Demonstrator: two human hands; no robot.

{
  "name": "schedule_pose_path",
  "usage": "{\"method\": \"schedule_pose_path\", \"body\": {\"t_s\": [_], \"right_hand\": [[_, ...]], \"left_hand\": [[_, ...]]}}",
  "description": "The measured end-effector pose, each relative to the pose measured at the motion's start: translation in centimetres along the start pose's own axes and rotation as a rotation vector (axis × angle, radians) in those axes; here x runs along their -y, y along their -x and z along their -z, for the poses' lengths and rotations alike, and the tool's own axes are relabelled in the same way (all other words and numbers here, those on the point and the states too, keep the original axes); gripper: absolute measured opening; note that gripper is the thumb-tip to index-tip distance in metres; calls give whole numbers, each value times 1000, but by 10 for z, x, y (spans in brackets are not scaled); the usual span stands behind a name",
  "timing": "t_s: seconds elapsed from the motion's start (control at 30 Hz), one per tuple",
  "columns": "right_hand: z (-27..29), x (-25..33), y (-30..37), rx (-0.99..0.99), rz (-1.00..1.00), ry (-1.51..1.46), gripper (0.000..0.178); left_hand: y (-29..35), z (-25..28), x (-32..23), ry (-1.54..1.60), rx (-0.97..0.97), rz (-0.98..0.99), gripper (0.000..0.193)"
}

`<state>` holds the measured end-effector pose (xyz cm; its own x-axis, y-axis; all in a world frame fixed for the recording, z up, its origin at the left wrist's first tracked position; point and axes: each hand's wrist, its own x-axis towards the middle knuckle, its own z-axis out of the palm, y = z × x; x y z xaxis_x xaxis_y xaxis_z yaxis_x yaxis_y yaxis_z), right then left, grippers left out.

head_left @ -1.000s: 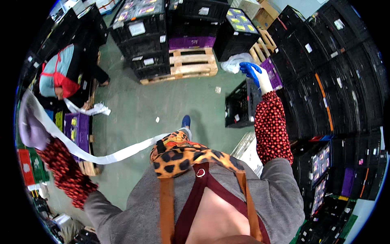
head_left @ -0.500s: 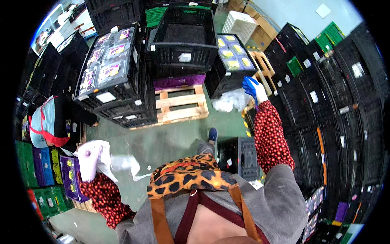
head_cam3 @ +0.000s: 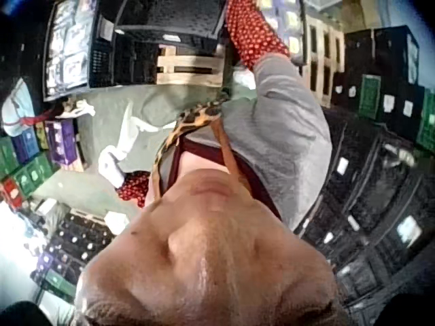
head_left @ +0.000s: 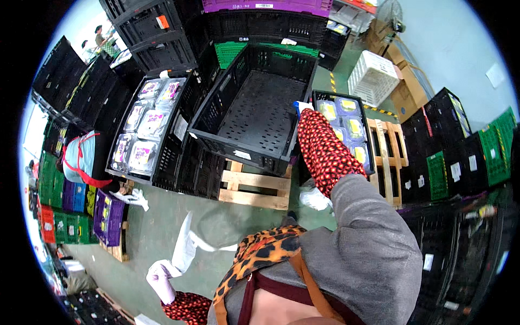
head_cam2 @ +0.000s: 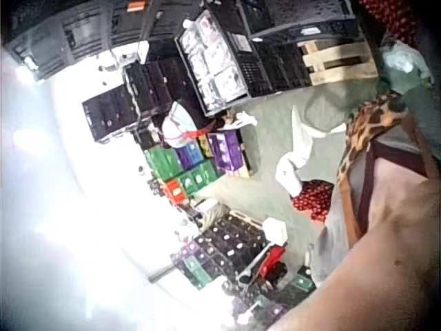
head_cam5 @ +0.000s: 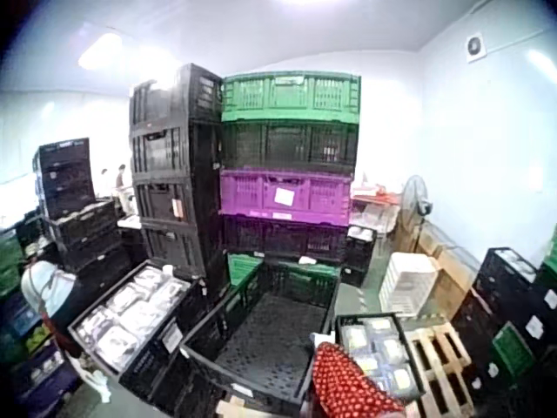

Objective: The person sorts plastic containers of produce into different crates by hand, checking labels and moving individual packages. The person then picks up a green crate filled with containers and places it on top of a stack before handling more containers from a different crate.

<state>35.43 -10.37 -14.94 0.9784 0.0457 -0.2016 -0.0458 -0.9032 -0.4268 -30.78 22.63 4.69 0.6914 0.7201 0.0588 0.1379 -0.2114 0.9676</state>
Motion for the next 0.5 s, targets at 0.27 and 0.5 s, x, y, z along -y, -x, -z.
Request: {"method": "schedule_pose_path", "body": {"t_s": [0.27, 0.5], "right_hand": [[22, -151, -56, -218, 226, 275, 32], [100, -246, 60, -219, 224, 214, 28]], "left_hand": [[-35, -82, -29, -12, 138, -13, 20], [-97, -118, -1, 65, 39, -42, 22]]}}
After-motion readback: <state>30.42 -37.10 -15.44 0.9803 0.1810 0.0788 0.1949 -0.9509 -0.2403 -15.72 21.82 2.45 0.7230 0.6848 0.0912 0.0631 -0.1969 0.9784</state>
